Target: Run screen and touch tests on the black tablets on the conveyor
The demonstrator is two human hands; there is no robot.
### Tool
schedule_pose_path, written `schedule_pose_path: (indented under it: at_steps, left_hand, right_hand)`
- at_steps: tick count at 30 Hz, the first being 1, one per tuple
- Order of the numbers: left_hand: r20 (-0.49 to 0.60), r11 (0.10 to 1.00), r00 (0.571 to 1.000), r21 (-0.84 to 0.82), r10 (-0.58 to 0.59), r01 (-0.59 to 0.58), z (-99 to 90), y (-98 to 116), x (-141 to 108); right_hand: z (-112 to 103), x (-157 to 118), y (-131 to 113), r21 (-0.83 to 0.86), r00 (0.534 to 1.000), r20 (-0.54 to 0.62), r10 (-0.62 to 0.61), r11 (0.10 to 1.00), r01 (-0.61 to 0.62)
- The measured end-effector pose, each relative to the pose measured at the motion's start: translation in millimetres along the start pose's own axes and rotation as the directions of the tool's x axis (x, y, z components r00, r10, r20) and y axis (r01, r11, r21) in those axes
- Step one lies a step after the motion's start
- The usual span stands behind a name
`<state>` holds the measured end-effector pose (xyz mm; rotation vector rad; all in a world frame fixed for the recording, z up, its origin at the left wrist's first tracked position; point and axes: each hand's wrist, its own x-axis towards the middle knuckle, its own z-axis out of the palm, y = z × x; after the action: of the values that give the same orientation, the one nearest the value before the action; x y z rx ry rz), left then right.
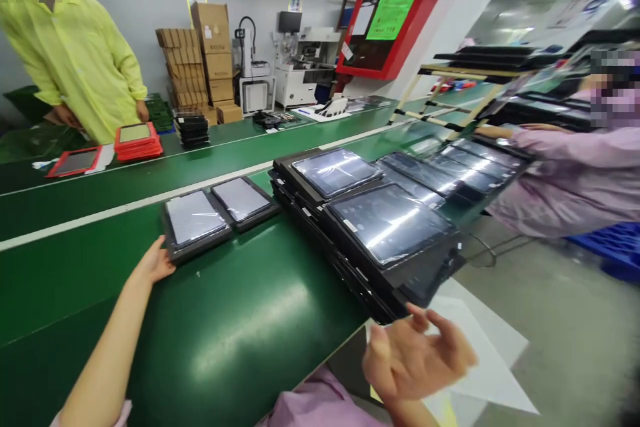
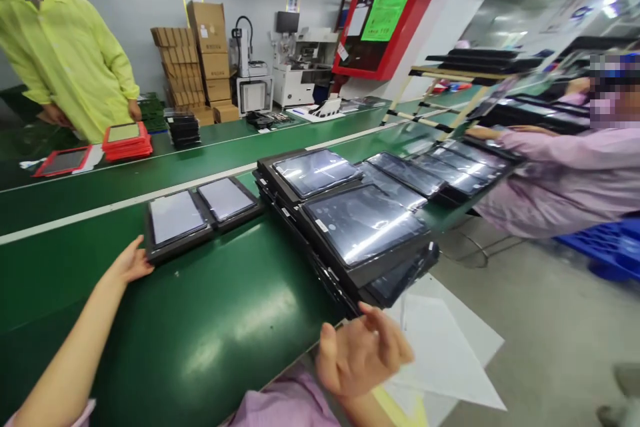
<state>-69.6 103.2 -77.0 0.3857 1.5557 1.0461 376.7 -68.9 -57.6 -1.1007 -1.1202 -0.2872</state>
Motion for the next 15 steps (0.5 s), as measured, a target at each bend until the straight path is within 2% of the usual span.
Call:
schedule_pose_path:
  at_steps: [1, 3, 4, 6, 9, 11, 12, 15]
  left_hand:
    - [0.011, 0.999, 0.999, -0.013, 0.031, -0.030, 8.3, -3.7, 0.0]
    - [0.005, 0.995, 0.995, -0.028, 0.095, -0.095, 19.0, -12.9, -0.3]
    - [-0.005, 0.992, 0.992, -0.029, 0.123, -0.123, 20.6, -18.5, -1.8]
    - [-0.019, 0.987, 0.987, -0.019, 0.158, -0.159, 16.6, -32.8, -11.2]
    - [-0.017, 0.985, 0.985, 0.009, 0.174, -0.173, -0.9, -67.0, -46.4]
    - [-0.011, 0.986, 0.987, 0.028, 0.163, -0.163, -16.6, -100.3, -81.6]
    - [-0.002, 0.988, 0.988, 0.043, 0.152, -0.151, -25.4, -119.9, -100.5]
    - [0.028, 0.978, 0.994, 0.180, 0.102, -0.105, -56.0, -184.1, -152.0]
  right_hand:
    - [9.6, -8.2, -10.1, 0.050, 1.000, 0.019, -0.020, 0.999, 0.019]
    - [23.4, -18.0, -26.9, 0.105, 0.987, 0.151, -0.048, 0.994, 0.033]
    - [27.6, -20.9, -32.0, 0.119, 0.964, 0.264, -0.044, 0.993, 0.013]
    - [33.1, -26.1, -33.6, 0.108, 0.878, 0.477, -0.053, 0.994, 0.002]
    - [45.7, -37.6, -15.3, 0.084, 0.731, 0.682, -0.007, 0.994, -0.069]
    - [64.7, -45.1, 6.2, 0.066, 0.667, 0.742, 0.065, 0.983, -0.169]
    - [78.1, -47.3, 18.1, 0.050, 0.648, 0.755, 0.101, 0.976, -0.210]
    - [128.0, -46.4, 51.9, -0.055, 0.644, 0.737, 0.204, 0.968, -0.243]
